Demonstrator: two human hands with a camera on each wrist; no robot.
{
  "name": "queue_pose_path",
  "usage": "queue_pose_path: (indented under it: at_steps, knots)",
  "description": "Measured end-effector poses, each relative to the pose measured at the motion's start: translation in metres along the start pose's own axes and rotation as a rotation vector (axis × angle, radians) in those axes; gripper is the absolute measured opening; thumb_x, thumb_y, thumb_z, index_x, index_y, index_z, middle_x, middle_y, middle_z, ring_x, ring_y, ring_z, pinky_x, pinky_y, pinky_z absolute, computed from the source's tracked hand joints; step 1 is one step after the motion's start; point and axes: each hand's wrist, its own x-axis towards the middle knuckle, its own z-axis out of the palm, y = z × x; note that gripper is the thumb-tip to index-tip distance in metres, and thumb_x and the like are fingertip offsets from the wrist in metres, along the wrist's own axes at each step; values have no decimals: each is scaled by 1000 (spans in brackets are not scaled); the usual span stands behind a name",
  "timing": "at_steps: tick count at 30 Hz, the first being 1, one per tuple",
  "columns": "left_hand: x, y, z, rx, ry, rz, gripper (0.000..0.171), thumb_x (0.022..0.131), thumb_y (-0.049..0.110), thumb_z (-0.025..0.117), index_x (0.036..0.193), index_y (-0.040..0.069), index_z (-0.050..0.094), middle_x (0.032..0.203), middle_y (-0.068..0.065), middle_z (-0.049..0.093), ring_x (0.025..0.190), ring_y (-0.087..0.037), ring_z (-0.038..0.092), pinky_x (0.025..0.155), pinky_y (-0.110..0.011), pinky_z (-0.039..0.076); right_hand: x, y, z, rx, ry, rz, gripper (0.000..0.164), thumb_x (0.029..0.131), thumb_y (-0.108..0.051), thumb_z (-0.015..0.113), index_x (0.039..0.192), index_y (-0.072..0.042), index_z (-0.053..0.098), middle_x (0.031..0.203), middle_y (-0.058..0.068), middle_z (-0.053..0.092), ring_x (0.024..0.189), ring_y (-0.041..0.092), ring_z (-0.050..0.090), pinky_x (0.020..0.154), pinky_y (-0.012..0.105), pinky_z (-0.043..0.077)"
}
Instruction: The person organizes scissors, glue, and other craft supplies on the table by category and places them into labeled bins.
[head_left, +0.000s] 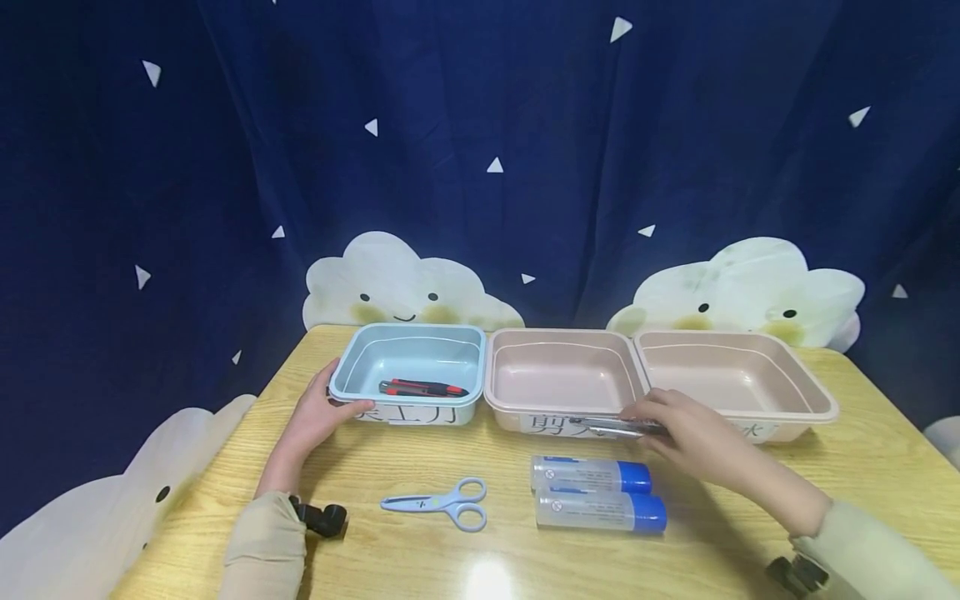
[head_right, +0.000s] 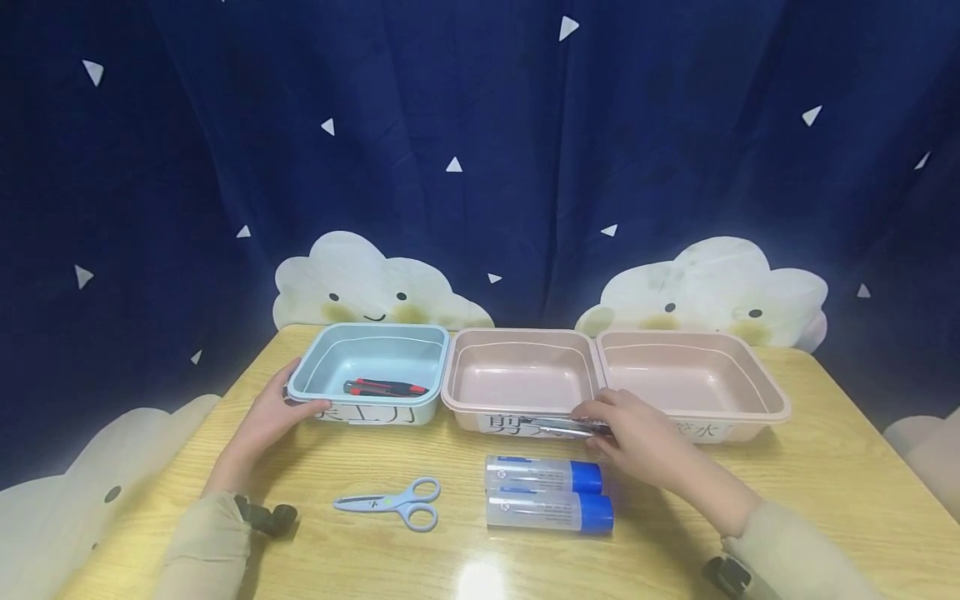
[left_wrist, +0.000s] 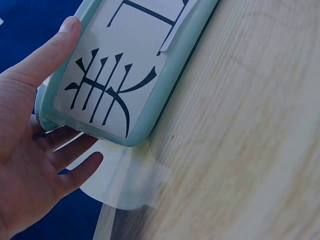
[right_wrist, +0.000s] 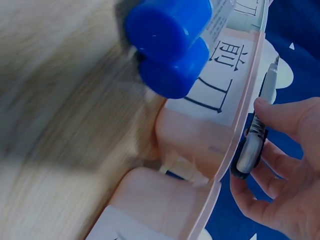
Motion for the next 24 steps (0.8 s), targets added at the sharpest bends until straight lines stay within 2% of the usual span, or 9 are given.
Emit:
queue_pose_path:
  at_steps: [5,9,16,19,24]
  knots:
    - [-1,-1,0,-5,0,6,102,70,39,76,145,7,16,144,-21,25,129,-37,29,105,-54,24,15,-5,5,32,-14,0,29,74,-10,73,101,-18,66,96,-1,63,89,19,60,77,40,49]
    - [-1,-2,1,-3,1,5,102,70,39,76,145,6,15,144,-22,24,129,-38,28,105,-54,23,28,-10,10,47,-19,-23,28,74,-8,72,99,-17,65,94,1,63,87,20,60,76,41,50]
    - [3,-4,2,-27,8,59,99,70,36,77,144,7,19,142,-21,29,127,-36,33,104,-52,27,51,-17,17,59,-42,-3,26,75,-12,72,99,-17,65,87,-1,59,76,12,53,68,33,48]
    - [3,-4,2,-34,7,76,97,70,35,77,144,7,20,142,-20,30,126,-36,34,103,-52,29,58,-19,19,73,-34,-13,25,75,-11,72,99,-16,65,86,-1,59,77,12,53,70,32,47]
    - [1,-2,2,-14,9,63,98,71,35,77,145,7,19,143,-21,28,127,-37,33,103,-53,28,68,-21,23,84,-2,-45,25,75,-9,72,99,-11,65,89,3,62,84,18,56,76,37,47]
